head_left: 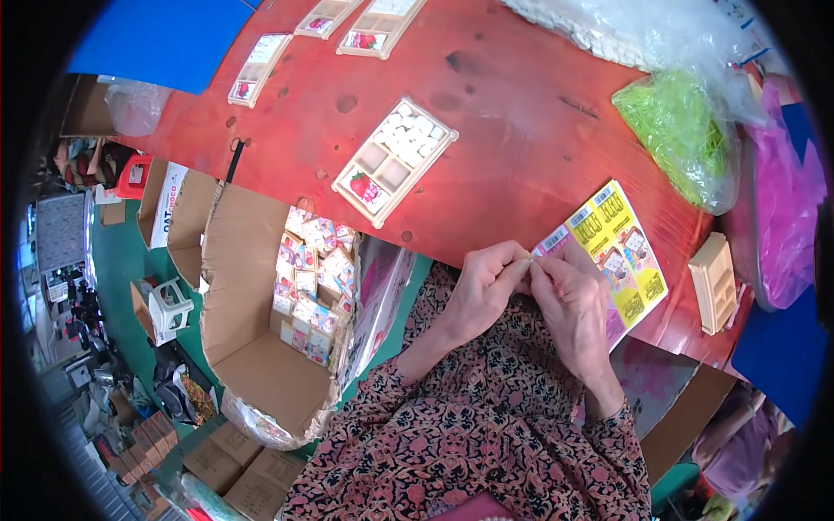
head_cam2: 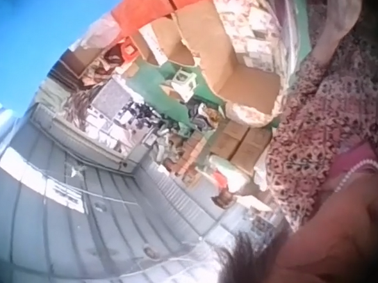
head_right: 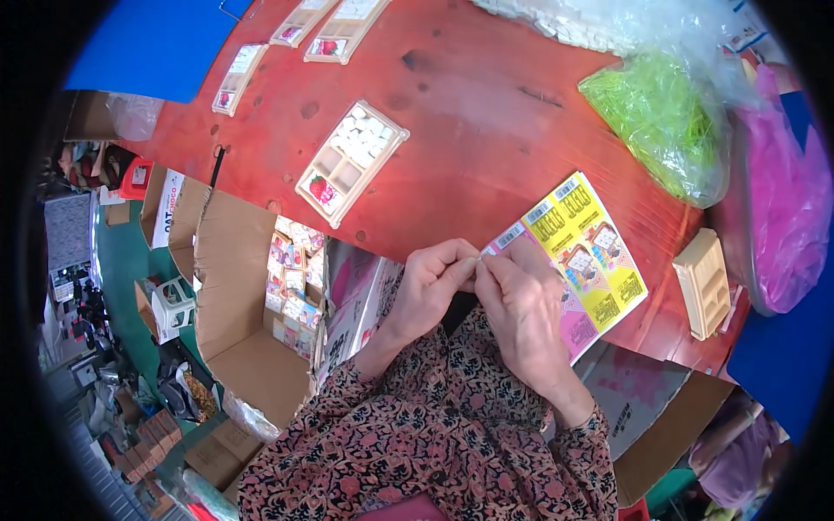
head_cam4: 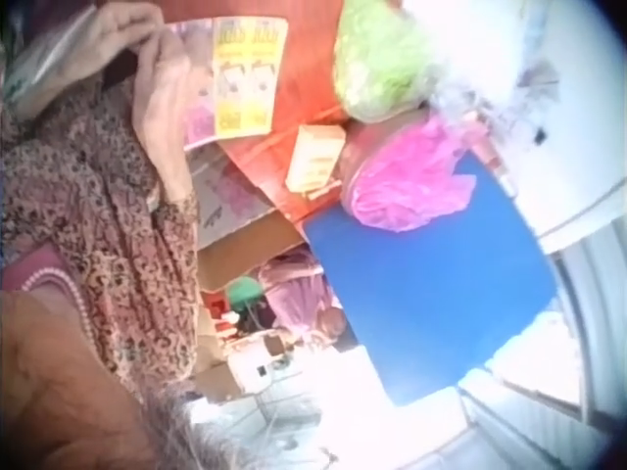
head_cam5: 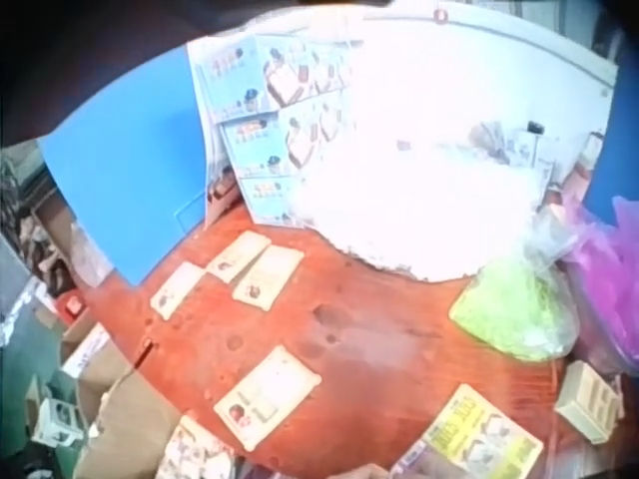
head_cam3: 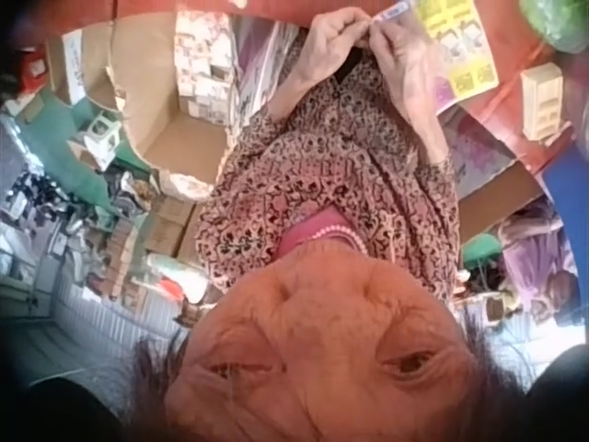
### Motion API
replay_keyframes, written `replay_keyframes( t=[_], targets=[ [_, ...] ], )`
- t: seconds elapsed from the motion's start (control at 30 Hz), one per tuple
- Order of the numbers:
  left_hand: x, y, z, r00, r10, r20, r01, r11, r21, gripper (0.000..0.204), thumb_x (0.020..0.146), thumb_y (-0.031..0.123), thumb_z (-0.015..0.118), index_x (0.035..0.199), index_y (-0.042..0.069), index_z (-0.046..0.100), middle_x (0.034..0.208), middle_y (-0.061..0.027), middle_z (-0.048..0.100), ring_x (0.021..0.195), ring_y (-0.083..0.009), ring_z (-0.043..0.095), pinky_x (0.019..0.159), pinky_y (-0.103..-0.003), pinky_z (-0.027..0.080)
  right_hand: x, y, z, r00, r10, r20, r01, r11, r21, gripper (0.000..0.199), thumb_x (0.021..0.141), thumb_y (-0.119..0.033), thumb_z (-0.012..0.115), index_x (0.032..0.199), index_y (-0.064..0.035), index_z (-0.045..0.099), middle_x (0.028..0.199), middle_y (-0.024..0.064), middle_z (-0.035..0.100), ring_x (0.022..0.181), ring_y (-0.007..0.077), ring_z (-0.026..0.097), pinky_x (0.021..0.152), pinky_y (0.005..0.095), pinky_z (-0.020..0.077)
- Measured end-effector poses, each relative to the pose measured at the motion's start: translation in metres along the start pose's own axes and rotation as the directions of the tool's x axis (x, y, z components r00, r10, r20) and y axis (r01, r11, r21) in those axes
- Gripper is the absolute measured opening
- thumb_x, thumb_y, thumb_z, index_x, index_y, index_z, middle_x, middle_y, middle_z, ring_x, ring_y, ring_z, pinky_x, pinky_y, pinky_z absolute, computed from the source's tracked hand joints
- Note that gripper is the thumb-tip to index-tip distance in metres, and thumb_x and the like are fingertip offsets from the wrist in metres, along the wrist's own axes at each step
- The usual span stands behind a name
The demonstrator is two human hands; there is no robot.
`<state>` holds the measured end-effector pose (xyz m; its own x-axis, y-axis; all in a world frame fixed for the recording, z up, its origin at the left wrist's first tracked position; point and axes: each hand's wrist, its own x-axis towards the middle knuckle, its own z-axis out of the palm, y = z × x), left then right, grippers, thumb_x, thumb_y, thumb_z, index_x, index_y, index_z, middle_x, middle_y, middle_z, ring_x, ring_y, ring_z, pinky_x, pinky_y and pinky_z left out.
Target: Peeling adhesive labels from a sheet and applying them to small plastic containers filled with items.
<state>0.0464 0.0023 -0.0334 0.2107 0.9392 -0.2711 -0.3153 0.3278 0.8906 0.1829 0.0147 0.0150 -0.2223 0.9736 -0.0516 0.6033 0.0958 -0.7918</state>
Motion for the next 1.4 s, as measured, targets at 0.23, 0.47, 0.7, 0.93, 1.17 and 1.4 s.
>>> replay_keyframes(
  t=[0.23, 0.47, 0.7, 0.93, 1.17, 1.4],
  targets=[
    [0.004, -0.002, 0.000, 0.999, 0.041, -0.033, -0.038, 0.996, 0.077, 0.017, 0.095, 0.005, 0.045, 0.088, -0.005, 0.056, 0.080, -0.0032, 0.060, 0.077, -0.0068, 0.058, 0.071, -0.024, 0.053, 0.002, 0.002, 0.004, 1.000, 0.023, -0.021, -0.023, 0.999, -0.026, 0.009, 0.081, -0.003, 0.059, 0.085, 0.0040, 0.061, 0.078, 0.0164, 0.055, 0.072, 0.0328, 0.056, 0.062, 0.0395, 0.0425],
    [0.004, -0.002, -0.001, 0.992, 0.119, -0.035, -0.115, 0.990, 0.084, 0.018, 0.096, 0.004, 0.043, 0.089, -0.006, 0.056, 0.081, -0.0052, 0.060, 0.076, -0.0091, 0.060, 0.070, -0.024, 0.054, 0.006, 0.001, -0.001, 1.000, -0.009, 0.022, 0.008, 0.999, 0.033, 0.007, 0.082, -0.005, 0.059, 0.082, 0.0020, 0.061, 0.075, 0.0144, 0.052, 0.074, 0.0315, 0.054, 0.063, 0.0396, 0.0407],
    [0.001, -0.006, 0.003, 0.982, 0.186, -0.033, -0.182, 0.979, 0.096, 0.017, 0.096, 0.004, 0.042, 0.090, -0.006, 0.055, 0.083, -0.0057, 0.058, 0.076, -0.0094, 0.059, 0.071, -0.024, 0.053, 0.006, 0.002, -0.002, 0.999, -0.014, 0.040, 0.013, 1.000, 0.018, 0.007, 0.079, -0.005, 0.059, 0.078, 0.0027, 0.059, 0.074, 0.0143, 0.052, 0.074, 0.0314, 0.054, 0.063, 0.0399, 0.0410],
    [0.003, -0.004, 0.006, 0.987, 0.148, -0.067, -0.146, 0.989, 0.034, 0.016, 0.096, 0.003, 0.043, 0.089, -0.006, 0.054, 0.082, -0.0059, 0.057, 0.074, -0.0099, 0.060, 0.069, -0.025, 0.055, 0.009, 0.011, -0.003, 1.000, 0.019, 0.019, -0.022, 0.989, 0.146, 0.010, 0.082, -0.002, 0.061, 0.088, 0.0055, 0.063, 0.074, 0.0103, 0.055, 0.067, 0.0192, 0.055, 0.060, 0.0294, 0.0417],
    [0.003, -0.002, 0.008, 0.971, 0.228, -0.068, -0.215, 0.964, 0.158, 0.018, 0.096, 0.003, 0.044, 0.086, -0.006, 0.055, 0.078, -0.0053, 0.055, 0.071, -0.0111, 0.061, 0.065, -0.025, 0.055, 0.013, 0.010, -0.010, 0.996, 0.015, 0.088, -0.033, 0.978, 0.206, 0.008, 0.080, -0.003, 0.062, 0.085, 0.0035, 0.065, 0.071, 0.0132, 0.056, 0.064, 0.0263, 0.057, 0.058, 0.0346, 0.0429],
    [0.004, -0.009, 0.007, 0.965, 0.254, -0.059, -0.233, 0.941, 0.245, 0.020, 0.096, 0.006, 0.044, 0.086, -0.006, 0.056, 0.078, -0.0070, 0.056, 0.065, -0.0119, 0.061, 0.060, -0.022, 0.053, 0.014, 0.018, -0.013, 0.990, 0.046, 0.131, -0.083, 0.953, 0.292, 0.009, 0.080, -0.005, 0.061, 0.083, 0.0033, 0.065, 0.070, 0.0119, 0.056, 0.064, 0.0256, 0.057, 0.057, 0.0344, 0.0423]
  ],
)
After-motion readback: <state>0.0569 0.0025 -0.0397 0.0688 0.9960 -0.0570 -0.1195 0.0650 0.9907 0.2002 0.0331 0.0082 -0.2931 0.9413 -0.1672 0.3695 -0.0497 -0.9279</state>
